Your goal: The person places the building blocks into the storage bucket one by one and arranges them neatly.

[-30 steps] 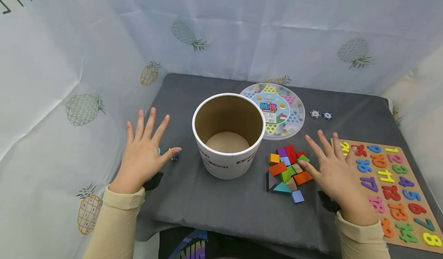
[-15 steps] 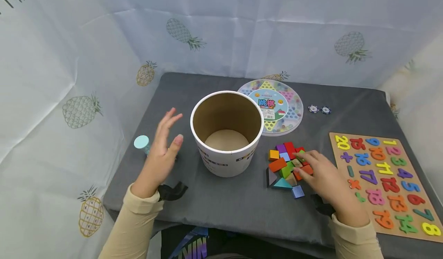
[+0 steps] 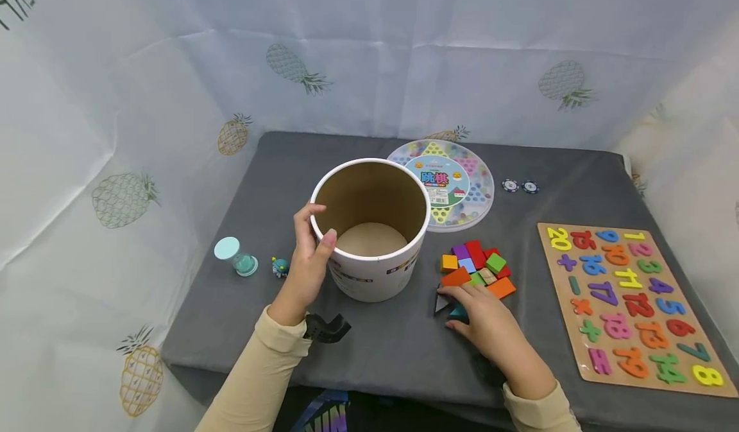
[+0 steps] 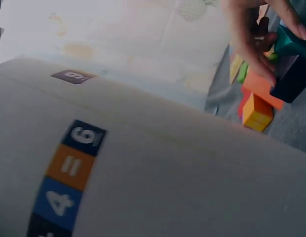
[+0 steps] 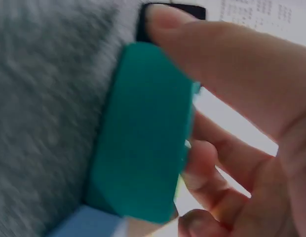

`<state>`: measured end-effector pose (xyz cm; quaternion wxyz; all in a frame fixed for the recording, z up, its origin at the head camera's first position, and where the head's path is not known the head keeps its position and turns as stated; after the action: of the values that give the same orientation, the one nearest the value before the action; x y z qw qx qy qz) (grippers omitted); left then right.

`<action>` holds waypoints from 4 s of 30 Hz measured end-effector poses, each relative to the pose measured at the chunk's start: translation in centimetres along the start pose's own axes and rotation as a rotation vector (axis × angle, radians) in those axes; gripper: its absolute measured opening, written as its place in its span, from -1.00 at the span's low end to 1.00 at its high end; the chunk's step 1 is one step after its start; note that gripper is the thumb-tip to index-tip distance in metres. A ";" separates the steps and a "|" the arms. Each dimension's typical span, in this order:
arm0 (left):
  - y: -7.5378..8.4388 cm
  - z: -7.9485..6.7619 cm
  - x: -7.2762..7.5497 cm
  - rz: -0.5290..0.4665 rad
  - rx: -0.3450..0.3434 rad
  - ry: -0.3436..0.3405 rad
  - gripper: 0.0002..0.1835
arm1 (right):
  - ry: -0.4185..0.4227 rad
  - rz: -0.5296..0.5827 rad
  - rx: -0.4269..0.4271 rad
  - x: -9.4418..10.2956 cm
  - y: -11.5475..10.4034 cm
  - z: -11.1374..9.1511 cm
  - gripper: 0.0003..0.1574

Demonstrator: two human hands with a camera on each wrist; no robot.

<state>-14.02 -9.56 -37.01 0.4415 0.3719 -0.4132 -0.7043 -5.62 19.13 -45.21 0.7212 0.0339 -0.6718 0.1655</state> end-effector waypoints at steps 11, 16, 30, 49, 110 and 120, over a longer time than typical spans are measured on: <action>-0.9 0.1 -0.2 -0.023 -0.052 0.032 -0.47 | 0.093 -0.013 0.020 -0.5 -1.1 0.6 -0.39; -1.1 0.3 -0.3 -0.028 -0.075 0.045 -0.47 | 0.230 0.079 -0.020 2.4 -1.4 1.5 -0.29; -1.3 -0.1 -0.2 -0.062 -0.100 0.082 -0.44 | 0.684 0.300 0.192 11.8 -6.9 5.9 -0.47; -0.9 1.5 0.3 0.033 -0.399 0.131 -0.59 | 0.075 0.060 -0.139 -0.4 1.9 5.3 -0.33; -2.1 1.0 0.2 -0.003 -0.417 0.146 -0.60 | -0.070 0.028 -0.214 2.3 2.5 6.8 -0.75; -2.4 0.9 0.0 0.006 -0.402 0.133 -0.60 | -0.164 0.059 -0.220 -0.1 2.6 6.0 -0.59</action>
<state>-15.53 -8.72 -38.84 0.5353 0.3209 -0.2353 -0.7451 -12.11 19.90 -45.14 0.6582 -0.0517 -0.7431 0.1088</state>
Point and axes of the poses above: each hand's wrist, its own z-axis towards the middle knuckle, its own x-axis out of the back of the hand, y = z × x, the point moved 4 cm from there along z, towards the middle knuckle, and after that the axes turned 12 degrees about -z, right-handed, at the moved point
